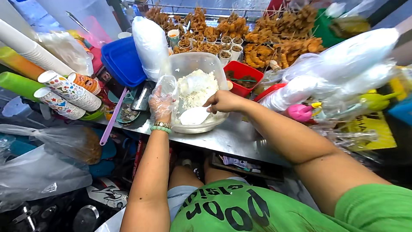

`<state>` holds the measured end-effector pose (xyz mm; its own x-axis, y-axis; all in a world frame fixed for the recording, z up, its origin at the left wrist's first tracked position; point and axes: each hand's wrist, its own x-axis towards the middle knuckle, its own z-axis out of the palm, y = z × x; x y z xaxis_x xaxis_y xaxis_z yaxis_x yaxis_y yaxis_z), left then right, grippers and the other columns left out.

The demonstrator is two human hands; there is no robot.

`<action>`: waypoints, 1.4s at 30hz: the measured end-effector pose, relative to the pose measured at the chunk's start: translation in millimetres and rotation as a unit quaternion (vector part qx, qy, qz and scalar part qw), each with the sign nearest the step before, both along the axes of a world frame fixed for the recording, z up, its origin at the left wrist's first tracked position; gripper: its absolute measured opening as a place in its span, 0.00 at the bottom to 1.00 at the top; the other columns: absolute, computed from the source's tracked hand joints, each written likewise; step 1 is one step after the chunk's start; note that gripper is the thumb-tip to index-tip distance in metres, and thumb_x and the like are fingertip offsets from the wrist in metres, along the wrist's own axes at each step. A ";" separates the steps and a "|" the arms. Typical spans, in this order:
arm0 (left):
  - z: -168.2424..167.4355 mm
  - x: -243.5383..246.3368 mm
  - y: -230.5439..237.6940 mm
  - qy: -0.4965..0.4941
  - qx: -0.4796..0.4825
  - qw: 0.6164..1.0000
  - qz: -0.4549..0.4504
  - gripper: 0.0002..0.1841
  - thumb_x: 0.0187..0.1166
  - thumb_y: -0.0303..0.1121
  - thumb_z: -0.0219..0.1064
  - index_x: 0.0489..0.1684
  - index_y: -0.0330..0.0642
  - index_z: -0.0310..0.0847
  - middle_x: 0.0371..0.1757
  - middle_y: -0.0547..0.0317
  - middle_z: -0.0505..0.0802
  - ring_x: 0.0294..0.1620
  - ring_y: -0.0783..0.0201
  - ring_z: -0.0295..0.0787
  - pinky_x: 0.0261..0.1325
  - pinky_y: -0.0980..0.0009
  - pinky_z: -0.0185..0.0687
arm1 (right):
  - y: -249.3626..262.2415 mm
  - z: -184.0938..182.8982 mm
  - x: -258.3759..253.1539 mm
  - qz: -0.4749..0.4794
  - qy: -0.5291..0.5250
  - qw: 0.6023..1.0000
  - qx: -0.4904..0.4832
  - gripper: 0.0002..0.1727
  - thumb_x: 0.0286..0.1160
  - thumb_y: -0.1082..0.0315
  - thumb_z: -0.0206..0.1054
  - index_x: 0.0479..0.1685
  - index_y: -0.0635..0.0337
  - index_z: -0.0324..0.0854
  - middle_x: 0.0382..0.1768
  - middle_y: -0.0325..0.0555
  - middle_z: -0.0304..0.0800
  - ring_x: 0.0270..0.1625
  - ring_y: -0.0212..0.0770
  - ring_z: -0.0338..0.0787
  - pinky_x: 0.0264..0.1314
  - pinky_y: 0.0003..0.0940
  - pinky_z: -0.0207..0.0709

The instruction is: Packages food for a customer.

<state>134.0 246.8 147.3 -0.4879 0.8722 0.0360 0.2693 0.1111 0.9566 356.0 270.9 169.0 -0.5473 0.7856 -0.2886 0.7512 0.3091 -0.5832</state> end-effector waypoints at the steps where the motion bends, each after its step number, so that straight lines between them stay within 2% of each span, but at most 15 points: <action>1: -0.4 0.1 -0.1 -0.001 0.003 1.000 -0.001 0.32 0.74 0.21 0.72 0.82 0.37 0.72 0.58 0.39 0.89 0.43 0.59 0.90 0.50 0.66 0.88 | 1.7 1.4 5.4 -0.014 0.024 0.999 -0.016 0.13 0.84 0.65 0.69 0.60 0.57 0.92 0.36 0.46 0.94 0.38 0.41 0.87 0.53 0.51 0.78; 4: 1.7 -0.5 -0.6 0.018 -0.020 0.999 -0.019 0.32 0.73 0.21 0.73 0.81 0.37 0.73 0.58 0.39 0.88 0.44 0.58 0.89 0.51 0.64 0.87 | 3.3 9.7 18.2 -0.058 0.106 0.992 -0.029 0.13 0.85 0.68 0.66 0.61 0.60 0.90 0.32 0.41 0.90 0.28 0.31 0.79 0.37 0.33 0.74; 8: 1.7 -1.3 -5.7 0.049 -0.076 0.993 -0.077 0.32 0.71 0.22 0.74 0.80 0.42 0.75 0.59 0.37 0.90 0.49 0.49 0.90 0.56 0.53 0.86 | -10.3 42.6 18.0 -0.139 0.136 0.977 0.091 0.16 0.87 0.64 0.66 0.67 0.57 0.88 0.41 0.46 0.94 0.40 0.40 0.88 0.51 0.50 0.79; 11: -4.4 1.1 -24.4 0.022 -0.083 0.987 -0.137 0.36 0.72 0.22 0.73 0.85 0.51 0.70 0.65 0.39 0.88 0.47 0.47 0.89 0.51 0.50 0.85 | -21.0 45.9 -3.4 -0.163 0.121 0.951 0.233 0.18 0.87 0.63 0.64 0.69 0.55 0.87 0.50 0.52 0.97 0.56 0.53 0.93 0.74 0.69 0.67; 14: -4.5 9.3 -29.3 -0.007 -0.081 0.984 -0.156 0.38 0.71 0.21 0.72 0.87 0.53 0.67 0.65 0.41 0.87 0.41 0.54 0.87 0.45 0.57 0.85 | -23.0 9.9 -27.7 -0.128 0.070 0.862 0.486 0.16 0.79 0.72 0.65 0.60 0.57 0.93 0.35 0.55 0.96 0.41 0.58 0.94 0.62 0.69 0.70; 17: 2.8 11.5 -30.4 -0.029 -0.083 0.983 -0.159 0.38 0.71 0.20 0.72 0.86 0.49 0.67 0.60 0.43 0.88 0.35 0.61 0.84 0.40 0.65 0.83 | -17.6 1.5 -23.0 -0.145 0.046 0.816 0.558 0.16 0.77 0.75 0.65 0.59 0.58 0.93 0.32 0.54 0.95 0.38 0.57 0.94 0.59 0.65 0.72; 19: 8.1 12.2 -33.6 -0.053 -0.085 0.982 -0.161 0.38 0.71 0.18 0.72 0.85 0.48 0.68 0.57 0.45 0.88 0.32 0.64 0.81 0.37 0.68 0.81 | -18.2 4.6 -16.4 -0.131 0.028 0.855 0.501 0.20 0.78 0.76 0.65 0.68 0.57 0.88 0.46 0.62 0.95 0.51 0.66 0.92 0.66 0.72 0.68; 21: 12.8 15.4 -36.0 -0.069 -0.076 0.981 -0.165 0.36 0.71 0.18 0.71 0.84 0.46 0.69 0.55 0.45 0.88 0.31 0.65 0.80 0.35 0.69 0.79 | -20.0 7.4 -14.3 -0.067 0.037 0.902 0.425 0.32 0.73 0.77 0.71 0.80 0.47 0.80 0.71 0.71 0.82 0.70 0.78 0.80 0.72 0.79 0.61; 23: 19.8 18.4 -39.3 -0.027 -0.066 0.982 -0.174 0.34 0.72 0.18 0.71 0.83 0.46 0.71 0.55 0.46 0.89 0.31 0.65 0.82 0.35 0.69 0.80 | -17.6 1.5 -19.3 0.015 0.055 0.919 0.391 0.33 0.63 0.74 0.81 0.73 0.41 0.86 0.80 0.70 0.72 0.77 0.79 0.73 0.72 0.79 0.65; 26: 33.1 11.0 -46.3 0.197 -0.094 0.963 -0.160 0.25 0.75 0.23 0.70 0.73 0.47 0.82 0.64 0.40 0.90 0.57 0.42 0.89 0.58 0.43 0.83 | -1.1 -2.7 -20.4 0.101 0.000 0.940 0.327 0.10 0.77 0.65 0.74 0.48 0.60 0.94 0.63 0.65 0.88 0.67 0.69 0.84 0.65 0.68 0.75; 29: 32.6 0.4 -45.3 0.329 -0.113 0.925 -0.153 0.13 0.80 0.30 0.69 0.60 0.45 0.89 0.63 0.37 0.90 0.67 0.34 0.84 0.69 0.33 0.75 | -7.3 21.8 -21.3 0.113 0.045 0.962 0.243 0.13 0.85 0.68 0.65 0.47 0.68 0.92 0.46 0.61 0.95 0.55 0.60 0.93 0.64 0.61 0.81; 32: 39.6 -1.7 -50.1 0.309 -0.109 0.932 -0.152 0.13 0.79 0.30 0.71 0.58 0.43 0.90 0.59 0.39 0.92 0.63 0.37 0.87 0.66 0.35 0.77 | -35.7 18.8 -31.4 0.076 0.185 0.928 0.313 0.10 0.72 0.71 0.77 0.46 0.67 0.94 0.39 0.56 0.95 0.42 0.52 0.95 0.54 0.51 0.88; 34: 49.4 0.5 -58.5 0.253 -0.074 0.953 -0.149 0.14 0.78 0.26 0.70 0.60 0.44 0.91 0.59 0.42 0.93 0.60 0.41 0.88 0.64 0.39 0.79 | -43.1 20.0 -34.7 0.044 0.196 0.927 0.316 0.18 0.64 0.66 0.84 0.50 0.69 0.93 0.38 0.57 0.94 0.40 0.52 0.94 0.50 0.51 0.87; 38: 57.8 5.7 -80.5 0.116 0.056 0.974 -0.184 0.12 0.78 0.23 0.69 0.54 0.45 0.91 0.43 0.57 0.94 0.31 0.67 0.85 0.39 0.67 0.83 | -52.8 30.1 -42.4 -0.002 0.247 0.914 0.323 0.35 0.46 0.60 0.93 0.58 0.70 0.90 0.42 0.57 0.91 0.40 0.50 0.89 0.46 0.48 0.85; 42: 68.0 8.4 -101.7 0.027 0.259 0.936 -0.238 0.31 0.71 0.19 0.72 0.79 0.43 0.74 0.52 0.58 0.91 0.39 0.74 0.86 0.42 0.78 0.85 | -65.3 43.4 -50.8 0.031 0.323 0.858 0.399 0.03 0.61 0.77 0.77 0.31 0.68 0.92 0.32 0.54 0.92 0.34 0.47 0.91 0.39 0.44 0.86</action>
<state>142.4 145.1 215.2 -0.0342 0.8495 0.5265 0.2193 -0.5076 0.8332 305.2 205.7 212.4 -0.4393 0.5556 0.7059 0.3181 0.8311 -0.4562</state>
